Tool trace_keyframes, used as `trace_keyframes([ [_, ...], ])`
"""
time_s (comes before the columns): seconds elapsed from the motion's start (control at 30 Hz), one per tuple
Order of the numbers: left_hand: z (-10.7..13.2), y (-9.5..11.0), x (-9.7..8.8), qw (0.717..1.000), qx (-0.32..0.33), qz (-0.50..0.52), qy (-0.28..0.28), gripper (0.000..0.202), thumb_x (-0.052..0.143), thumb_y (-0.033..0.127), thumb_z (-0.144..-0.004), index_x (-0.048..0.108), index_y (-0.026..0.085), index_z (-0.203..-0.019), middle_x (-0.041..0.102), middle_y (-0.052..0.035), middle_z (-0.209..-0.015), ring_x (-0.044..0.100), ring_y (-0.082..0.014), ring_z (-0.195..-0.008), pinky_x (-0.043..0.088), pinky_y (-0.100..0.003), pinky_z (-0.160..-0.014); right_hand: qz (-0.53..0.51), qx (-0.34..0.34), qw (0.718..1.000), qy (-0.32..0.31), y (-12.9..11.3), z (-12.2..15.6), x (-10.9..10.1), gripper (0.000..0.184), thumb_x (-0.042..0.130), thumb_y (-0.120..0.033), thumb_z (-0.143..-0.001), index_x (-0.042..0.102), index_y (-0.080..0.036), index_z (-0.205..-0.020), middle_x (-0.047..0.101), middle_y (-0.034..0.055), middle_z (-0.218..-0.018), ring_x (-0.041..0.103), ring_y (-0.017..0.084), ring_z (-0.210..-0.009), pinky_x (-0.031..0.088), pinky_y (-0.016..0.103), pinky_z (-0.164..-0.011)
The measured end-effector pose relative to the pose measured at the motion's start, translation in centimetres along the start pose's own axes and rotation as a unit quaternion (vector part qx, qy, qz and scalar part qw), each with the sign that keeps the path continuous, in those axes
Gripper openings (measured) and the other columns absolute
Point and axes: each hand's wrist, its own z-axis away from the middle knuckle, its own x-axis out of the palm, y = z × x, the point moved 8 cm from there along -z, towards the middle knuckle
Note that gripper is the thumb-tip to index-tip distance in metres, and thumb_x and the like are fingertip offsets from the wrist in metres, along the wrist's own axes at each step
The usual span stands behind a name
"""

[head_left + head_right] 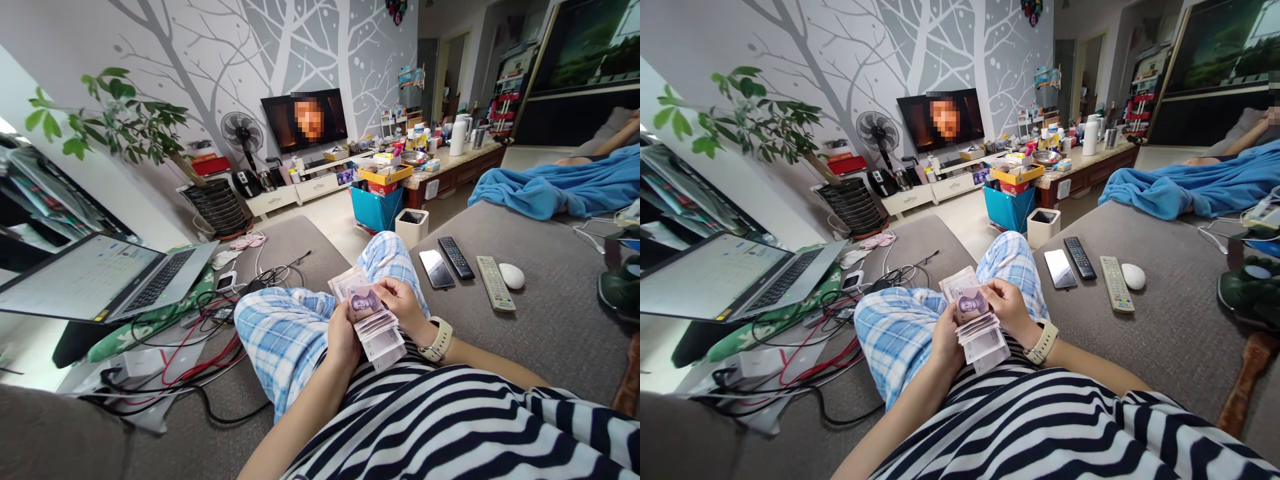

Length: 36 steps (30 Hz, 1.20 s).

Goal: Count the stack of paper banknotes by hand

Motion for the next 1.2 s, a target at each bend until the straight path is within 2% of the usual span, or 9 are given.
trace_keyframes([
  [0.83,0.14,-0.06,0.00,1.000,-0.002,-0.001,-0.002,0.022,0.064,0.027,-0.070,0.066,0.012,-0.086,0.072,-0.0064,-0.080,0.066,-0.0180,-0.066,0.052,-0.030,-0.067,0.015,0.001,1.000,0.000,-0.01,0.12,-0.02,0.032,0.058,-0.046,-0.084,0.055,-0.019,-0.067,0.051,-0.0021,-0.060,0.044,0.013,-0.056,0.036,0.026,-0.054],
  [1.0,0.08,0.01,-0.14,1.000,0.006,-0.010,-0.003,0.019,0.066,0.027,-0.066,0.065,0.012,-0.078,0.070,-0.0056,-0.075,0.065,-0.0173,-0.065,0.051,-0.029,-0.067,0.007,0.006,1.000,-0.007,-0.33,0.28,0.12,0.033,0.059,-0.047,-0.083,0.055,-0.019,-0.068,0.050,-0.0024,-0.060,0.043,0.013,-0.055,0.036,0.026,-0.053],
  [1.2,0.15,0.06,-0.29,1.000,0.011,-0.024,-0.003,0.018,0.064,0.026,-0.065,0.063,0.014,-0.078,0.069,-0.0040,-0.071,0.063,-0.0173,-0.062,0.049,-0.029,-0.063,-0.005,0.001,1.000,-0.012,-0.77,0.38,0.27,0.031,0.059,-0.047,-0.084,0.057,-0.019,-0.068,0.049,-0.0026,-0.059,0.043,0.012,-0.054,0.035,0.026,-0.053],
])
